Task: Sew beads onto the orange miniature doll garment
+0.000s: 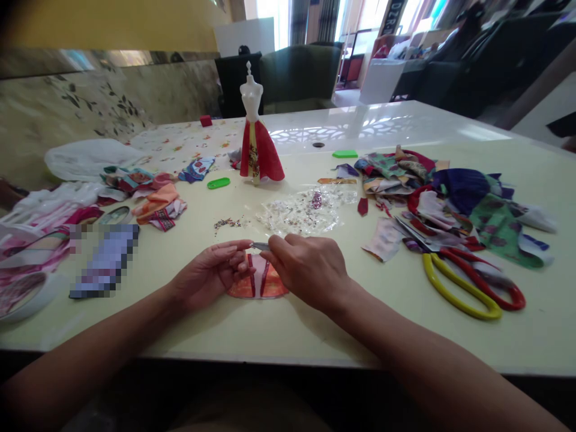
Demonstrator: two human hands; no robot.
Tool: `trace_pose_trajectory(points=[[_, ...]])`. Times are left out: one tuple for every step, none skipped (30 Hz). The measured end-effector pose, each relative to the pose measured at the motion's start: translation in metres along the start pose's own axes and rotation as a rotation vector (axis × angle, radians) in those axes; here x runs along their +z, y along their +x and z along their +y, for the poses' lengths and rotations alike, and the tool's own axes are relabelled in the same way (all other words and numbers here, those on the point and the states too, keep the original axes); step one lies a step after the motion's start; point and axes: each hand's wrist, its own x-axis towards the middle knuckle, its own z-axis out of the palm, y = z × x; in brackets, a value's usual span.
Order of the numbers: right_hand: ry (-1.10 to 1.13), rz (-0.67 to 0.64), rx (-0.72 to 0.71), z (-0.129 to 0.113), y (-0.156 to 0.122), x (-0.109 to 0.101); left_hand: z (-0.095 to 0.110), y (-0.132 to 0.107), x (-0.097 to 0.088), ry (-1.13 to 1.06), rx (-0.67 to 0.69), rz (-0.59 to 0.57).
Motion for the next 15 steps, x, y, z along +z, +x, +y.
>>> trace_pose_trajectory(points=[[0.013,-0.007,0.008,0.0002,-0.0002,0.0004,-0.0002,0.0002,-0.0004,0.003,0.002,-0.003],[0.025,-0.012,0.016,0.0004,-0.0003,0.0009,-0.0004,0.0004,-0.0009,0.005,0.006,-0.006],[0.035,-0.018,0.023,0.0006,-0.0003,0.0013,-0.0006,0.0005,-0.0015,0.009,0.008,-0.008],[0.044,-0.021,0.03,0.0007,-0.0003,0.0016,-0.0009,0.0006,-0.0021,0.014,0.009,-0.01],[0.053,-0.023,0.036,0.0008,-0.0003,0.0019,-0.0011,0.0006,-0.0025,0.02,0.011,-0.01],[0.059,-0.022,0.039,0.0009,-0.0004,0.0021,-0.0014,0.0007,-0.0027,0.027,0.011,-0.008],[0.062,-0.019,0.04,0.0008,-0.0004,0.0023,-0.0017,0.0007,-0.0026,0.034,0.012,-0.006],[0.064,-0.017,0.04,0.0006,-0.0005,0.0025,-0.002,0.0007,-0.0021,0.041,0.012,-0.005],[0.064,-0.016,0.038,0.0003,-0.0007,0.0027,-0.0023,0.0007,-0.0012,0.051,0.014,-0.004],[0.062,-0.016,0.034,-0.0002,-0.0009,0.003,-0.0027,0.0008,0.0,0.061,0.017,-0.003],[0.058,-0.017,0.031,-0.0009,-0.0012,0.0033,-0.0031,0.0009,0.0013,0.073,0.021,-0.001],[0.052,-0.02,0.026,-0.0017,-0.0016,0.0035,-0.0037,0.001,0.0026,0.087,0.031,0.001],[0.045,-0.027,0.021,-0.0027,-0.0019,0.0037,-0.0044,0.0011,0.0036,0.103,0.045,0.003],[0.038,-0.035,0.016,-0.0037,-0.0022,0.0037,-0.0053,0.0012,0.0043,0.122,0.061,0.005],[0.034,-0.043,0.013,-0.0048,-0.0025,0.0037,-0.0063,0.0013,0.0045,0.142,0.077,0.006]])
